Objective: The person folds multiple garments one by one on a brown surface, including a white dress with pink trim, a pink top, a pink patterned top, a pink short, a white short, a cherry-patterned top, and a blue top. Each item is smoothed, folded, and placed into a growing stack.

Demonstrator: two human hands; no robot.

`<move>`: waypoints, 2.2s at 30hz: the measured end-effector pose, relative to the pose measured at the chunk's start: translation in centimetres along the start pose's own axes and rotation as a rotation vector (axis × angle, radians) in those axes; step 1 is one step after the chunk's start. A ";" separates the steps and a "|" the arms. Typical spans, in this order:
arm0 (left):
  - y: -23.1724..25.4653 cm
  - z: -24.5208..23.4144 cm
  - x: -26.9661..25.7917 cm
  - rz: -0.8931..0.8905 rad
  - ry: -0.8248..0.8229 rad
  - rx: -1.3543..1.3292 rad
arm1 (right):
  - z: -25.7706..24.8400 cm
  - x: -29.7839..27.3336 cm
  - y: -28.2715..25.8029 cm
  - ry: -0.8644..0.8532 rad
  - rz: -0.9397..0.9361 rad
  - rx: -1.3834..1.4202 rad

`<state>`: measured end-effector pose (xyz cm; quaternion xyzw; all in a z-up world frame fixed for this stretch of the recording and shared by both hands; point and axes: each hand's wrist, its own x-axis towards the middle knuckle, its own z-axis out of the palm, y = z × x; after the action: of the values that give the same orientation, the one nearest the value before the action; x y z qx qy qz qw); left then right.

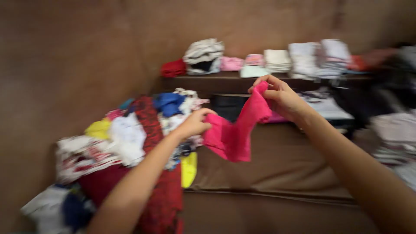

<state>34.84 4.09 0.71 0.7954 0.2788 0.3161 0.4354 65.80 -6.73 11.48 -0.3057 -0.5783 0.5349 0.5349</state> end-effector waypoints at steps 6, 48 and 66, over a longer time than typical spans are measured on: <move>2.7 3.5 4.9 -0.170 0.191 -0.001 | -14.1 -8.3 0.0 0.430 0.259 -0.342; -18.4 24.5 -3.6 -0.600 0.426 0.005 | -30.0 -25.4 24.3 0.869 0.828 -0.307; -1.4 27.1 3.0 -0.404 0.034 -0.997 | -8.2 -13.1 12.1 0.048 0.417 -0.011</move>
<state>56.74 -7.08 -11.08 0.4177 0.2495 0.3329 0.8078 74.04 -13.57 -4.93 -0.4344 -0.4923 0.6234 0.4247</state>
